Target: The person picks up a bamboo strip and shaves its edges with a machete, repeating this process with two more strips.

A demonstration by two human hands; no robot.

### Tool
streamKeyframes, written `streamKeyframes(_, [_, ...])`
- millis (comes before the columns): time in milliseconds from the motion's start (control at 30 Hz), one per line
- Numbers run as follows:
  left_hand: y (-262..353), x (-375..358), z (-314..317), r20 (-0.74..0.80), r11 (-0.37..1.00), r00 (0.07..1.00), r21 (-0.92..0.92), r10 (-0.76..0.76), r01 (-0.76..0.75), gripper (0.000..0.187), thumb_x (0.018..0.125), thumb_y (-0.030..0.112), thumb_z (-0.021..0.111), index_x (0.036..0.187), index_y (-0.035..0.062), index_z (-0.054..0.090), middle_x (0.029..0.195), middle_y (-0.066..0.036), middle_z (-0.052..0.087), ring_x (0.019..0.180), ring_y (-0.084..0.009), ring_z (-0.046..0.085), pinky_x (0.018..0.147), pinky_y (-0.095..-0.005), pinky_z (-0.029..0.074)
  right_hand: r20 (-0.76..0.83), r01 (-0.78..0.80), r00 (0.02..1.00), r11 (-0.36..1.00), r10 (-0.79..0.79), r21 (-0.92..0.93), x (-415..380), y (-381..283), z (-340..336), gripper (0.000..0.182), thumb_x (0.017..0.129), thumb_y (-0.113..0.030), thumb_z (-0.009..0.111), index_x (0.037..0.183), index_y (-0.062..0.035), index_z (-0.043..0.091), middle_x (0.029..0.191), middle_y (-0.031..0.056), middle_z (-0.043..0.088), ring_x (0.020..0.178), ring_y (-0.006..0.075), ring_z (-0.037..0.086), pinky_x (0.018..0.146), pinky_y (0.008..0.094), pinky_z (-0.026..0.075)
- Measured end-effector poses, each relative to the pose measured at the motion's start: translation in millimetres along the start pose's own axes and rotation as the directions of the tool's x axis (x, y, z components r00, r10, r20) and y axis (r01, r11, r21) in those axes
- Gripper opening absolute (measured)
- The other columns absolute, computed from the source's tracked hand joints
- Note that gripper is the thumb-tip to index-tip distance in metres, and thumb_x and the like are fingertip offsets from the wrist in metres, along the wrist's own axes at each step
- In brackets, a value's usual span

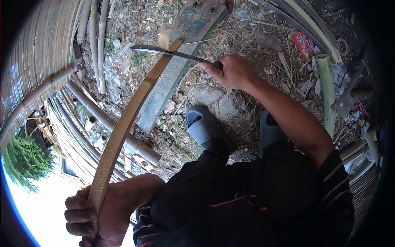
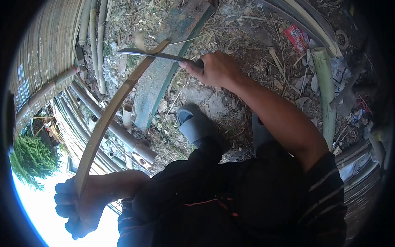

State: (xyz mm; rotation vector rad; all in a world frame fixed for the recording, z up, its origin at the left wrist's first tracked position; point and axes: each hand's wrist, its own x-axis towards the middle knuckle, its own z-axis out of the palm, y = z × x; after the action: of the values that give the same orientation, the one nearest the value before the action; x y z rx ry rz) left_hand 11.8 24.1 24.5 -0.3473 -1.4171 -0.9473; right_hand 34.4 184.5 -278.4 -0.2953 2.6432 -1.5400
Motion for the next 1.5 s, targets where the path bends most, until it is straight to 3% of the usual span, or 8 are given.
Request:
streamKeyframes(100, [-4.9, 2.0, 11.9, -0.087, 0.999, 0.996, -0.033, -0.008, 0.005, 0.04, 0.088, 0.027, 0.048, 0.058, 0.0202, 0.022, 0.056, 0.003, 0.021, 0.049, -0.0118, 0.018, 0.049, -0.03, 0.018, 0.265, -0.388, 0.885, 0.921, 0.382, -0.034, 4.3, -26.2, -27.3, 0.073, 0.088, -0.072, 0.052, 0.05, -0.0102, 0.048, 0.038, 0.0013, 0.04, 0.03, 0.0154, 0.044, 0.033, 0.0336, 0.035])
streamKeyframes(233, [-3.0, 1.9, -1.3, 0.024, 0.999, 0.999, 0.037, -0.029, 0.028, 0.04, 0.09, 0.033, 0.046, 0.06, 0.0205, 0.023, 0.057, 0.003, 0.021, 0.048, -0.012, 0.019, 0.052, -0.0319, 0.021, -0.196, 0.266, 0.95, 0.958, -0.242, 0.11, -15.2, -24.1, -16.9, 0.071, 0.095, -0.066, 0.047, 0.051, -0.0114, 0.05, 0.039, 0.0001, 0.043, 0.03, 0.0119, 0.039, 0.031, 0.0351, 0.03])
streamKeyframes(333, [4.2, -2.3, 14.4, -0.01, 0.999, 0.999, 0.007, 0.032, -0.032, 0.041, 0.092, 0.036, 0.043, 0.06, 0.0212, 0.022, 0.056, 0.003, 0.021, 0.047, -0.0123, 0.02, 0.051, -0.0315, 0.02, 0.299, -0.497, 0.807, 0.859, 0.509, -0.122, 17.3, -4.5, -32.7, 0.07, 0.095, -0.066, 0.047, 0.052, -0.0109, 0.053, 0.04, 0.0027, 0.048, 0.034, 0.0149, 0.051, 0.035, 0.0332, 0.04])
streamKeyframes(500, [0.8, 1.4, 6.8, 0.031, 1.0, 1.0, 0.026, 0.003, -0.003, 0.04, 0.092, 0.039, 0.043, 0.06, 0.0222, 0.025, 0.057, 0.004, 0.022, 0.047, -0.0122, 0.02, 0.051, -0.0313, 0.018, -0.058, 0.08, 0.995, 0.995, -0.076, 0.061, -19.5, -22.1, -19.7, 0.075, 0.098, -0.064, 0.04, 0.058, -0.0049, 0.061, 0.039, 0.0034, 0.043, 0.033, 0.0205, 0.05, 0.036, 0.0402, 0.041])
streamKeyframes(900, [2.9, 22.5, -20.7, 0.305, 0.963, 0.944, -0.192, -0.126, 0.19, 0.024, 0.095, 0.033, 0.043, 0.079, 0.0164, 0.049, 0.063, 0.003, 0.028, 0.05, -0.0124, 0.027, 0.053, -0.0307, 0.027, 0.189, -0.595, 0.776, 0.798, 0.601, -0.097, -5.0, -0.3, -46.5, 0.079, 0.093, -0.072, 0.037, 0.051, -0.0081, 0.055, 0.042, 0.0039, 0.047, 0.037, 0.0208, 0.052, 0.039, 0.0413, 0.04])
streamKeyframes(1200, [-1.6, 9.5, -19.4, 0.682, 0.257, 0.728, -0.692, -0.074, 0.674, 0.03, 0.084, 0.015, 0.043, 0.058, 0.0195, 0.028, 0.044, 0.011, 0.023, 0.037, 0.0003, 0.019, 0.04, -0.0183, 0.012, 0.007, 0.304, 0.945, 0.89, -0.326, 0.34, -23.5, -136.6, -93.2, 0.066, 0.096, -0.057, 0.054, 0.052, -0.0082, 0.048, 0.043, -0.0005, 0.043, 0.035, 0.0095, 0.039, 0.036, 0.0346, 0.028])
streamKeyframes(1333, [-8.6, 15.8, -30.3, 0.648, 0.349, 0.754, -0.685, -0.111, 0.64, 0.028, 0.083, 0.013, 0.045, 0.058, 0.0188, 0.036, 0.045, 0.012, 0.022, 0.037, 0.0005, 0.019, 0.04, -0.0176, 0.012, 0.448, -0.468, 0.835, 0.84, 0.319, 0.273, 1.1, -94.2, -76.7, 0.065, 0.091, -0.061, 0.059, 0.053, -0.0097, 0.048, 0.041, 0.0023, 0.042, 0.035, 0.0128, 0.048, 0.036, 0.0335, 0.034])
streamKeyframes(1500, [-12.0, 13.0, -31.4, 0.621, 0.336, 0.772, -0.704, -0.137, 0.626, 0.029, 0.085, 0.017, 0.046, 0.057, 0.0192, 0.036, 0.046, 0.012, 0.021, 0.037, 0.001, 0.018, 0.04, -0.0173, 0.011, 0.07, 0.133, 0.982, 0.9, -0.177, 0.414, -18.2, -95.5, -65.4, 0.07, 0.096, -0.063, 0.048, 0.049, -0.0103, 0.045, 0.041, -0.001, 0.039, 0.035, 0.0105, 0.039, 0.037, 0.0336, 0.028])
